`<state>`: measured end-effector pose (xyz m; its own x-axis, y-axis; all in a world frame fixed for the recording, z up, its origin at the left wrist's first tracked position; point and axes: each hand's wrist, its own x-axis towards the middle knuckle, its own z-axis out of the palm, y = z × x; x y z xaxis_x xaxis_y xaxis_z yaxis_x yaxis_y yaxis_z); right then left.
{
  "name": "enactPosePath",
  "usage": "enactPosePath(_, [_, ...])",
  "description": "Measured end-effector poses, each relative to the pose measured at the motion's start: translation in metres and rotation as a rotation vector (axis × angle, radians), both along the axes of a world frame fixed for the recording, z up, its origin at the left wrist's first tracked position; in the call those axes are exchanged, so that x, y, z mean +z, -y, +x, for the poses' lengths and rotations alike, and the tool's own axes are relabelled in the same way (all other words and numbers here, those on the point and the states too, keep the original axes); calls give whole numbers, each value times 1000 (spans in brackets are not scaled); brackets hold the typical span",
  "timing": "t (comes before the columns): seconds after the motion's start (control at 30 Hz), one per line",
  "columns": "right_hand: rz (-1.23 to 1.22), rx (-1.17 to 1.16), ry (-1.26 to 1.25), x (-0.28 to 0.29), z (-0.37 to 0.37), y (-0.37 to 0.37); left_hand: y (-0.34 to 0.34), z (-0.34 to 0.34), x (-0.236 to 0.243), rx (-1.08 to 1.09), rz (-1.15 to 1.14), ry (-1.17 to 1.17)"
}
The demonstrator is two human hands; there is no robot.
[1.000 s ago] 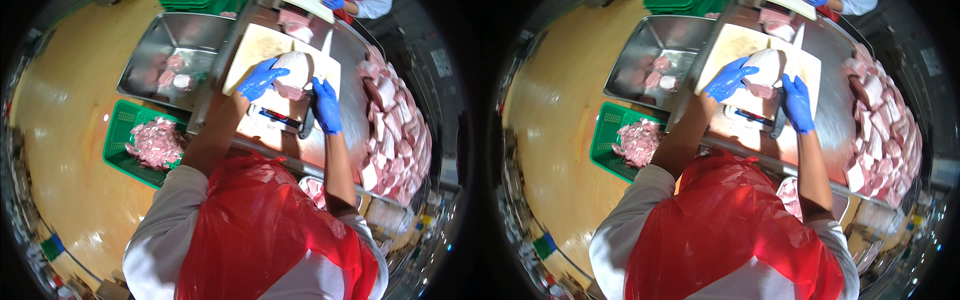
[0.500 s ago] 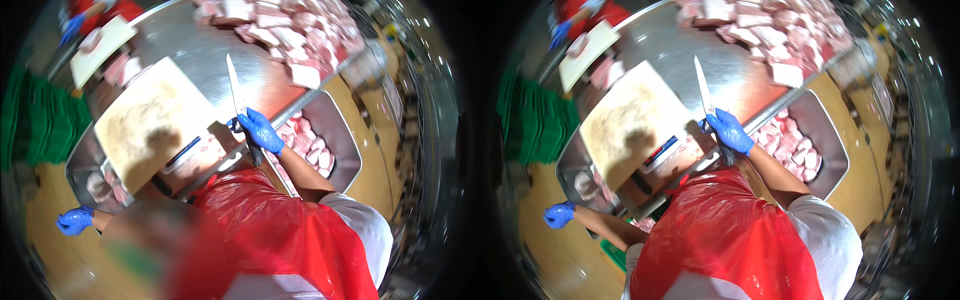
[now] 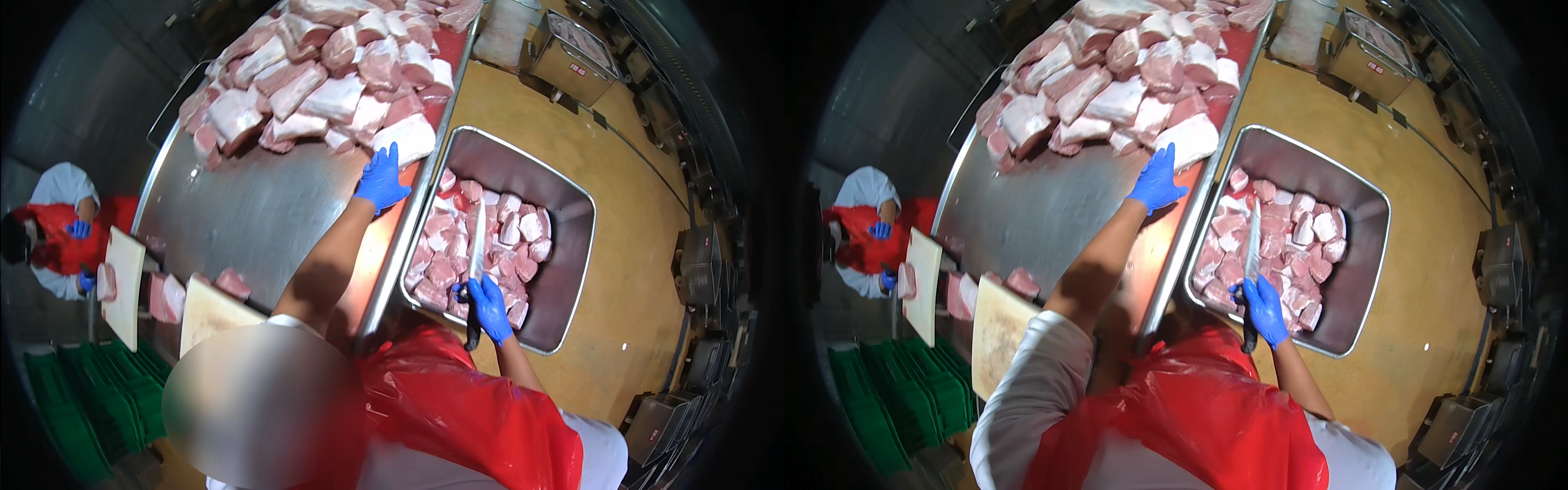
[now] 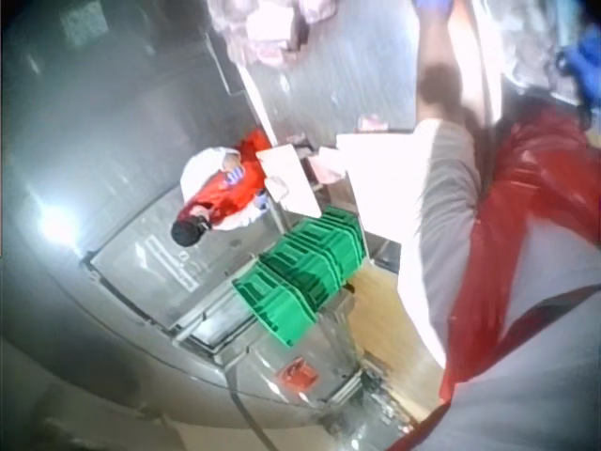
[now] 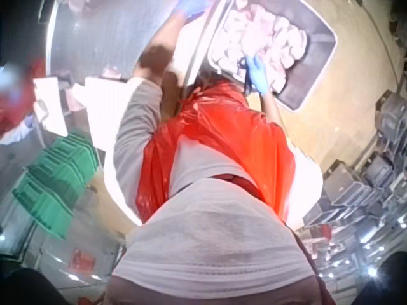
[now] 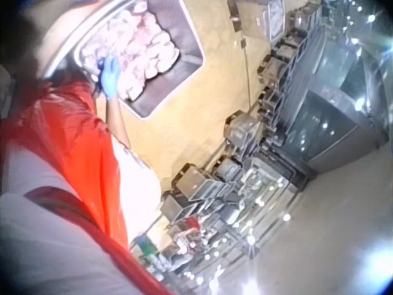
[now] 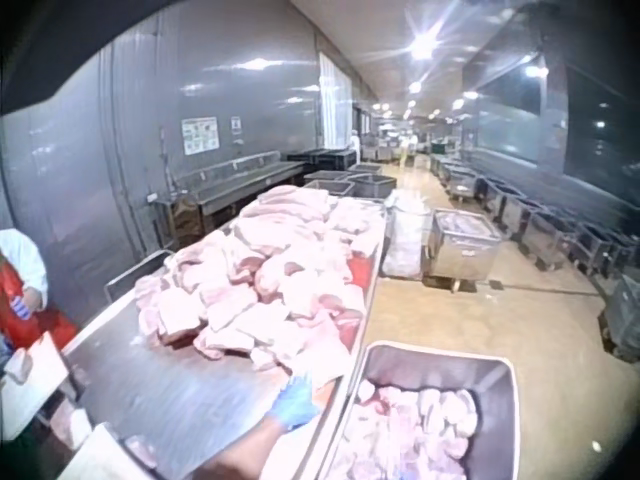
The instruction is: The person cuts large pieces of raw meat on a cutting board using a knife. They trim fat and separate portions, placing trimmed pieces into a green basket and larger chunks into a metal tray. The person repeats this process throughout the clip.
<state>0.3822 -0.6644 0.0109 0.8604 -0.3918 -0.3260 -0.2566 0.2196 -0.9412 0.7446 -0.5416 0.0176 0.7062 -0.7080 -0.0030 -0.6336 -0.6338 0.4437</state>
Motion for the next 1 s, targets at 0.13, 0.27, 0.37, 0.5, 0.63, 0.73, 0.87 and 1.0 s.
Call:
enactPosePath(0.13, [52, -207, -75, -9, -23, 46, 72, 59, -42, 70, 219, 87])
enactPosePath(0.27, [13, -324, -126, -8, -41, 76, 104, 88, -46, 69, 257, 132])
enactPosePath(0.37, [-32, -380, -144, -16, -52, 86, 104, 95, -37, 59, 230, 107])
enactPosePath(0.5, [7, -338, -93, -1, -23, 89, 78, 98, -51, 147, 153, -83])
enactPosePath(0.63, [-35, -258, -80, -3, 2, 88, 13, 68, -55, 376, -261, -660])
enactPosePath(0.73, [-38, -159, -38, -16, 26, 90, -75, 15, -29, 53, -517, -616])
enactPosePath(0.87, [-99, 53, 12, -10, 68, 80, -165, -64, 24, 822, -1134, -1416])
enactPosePath(1.0, [-99, 197, 84, -3, 106, 55, -269, -137, 92, 977, -1445, -902])
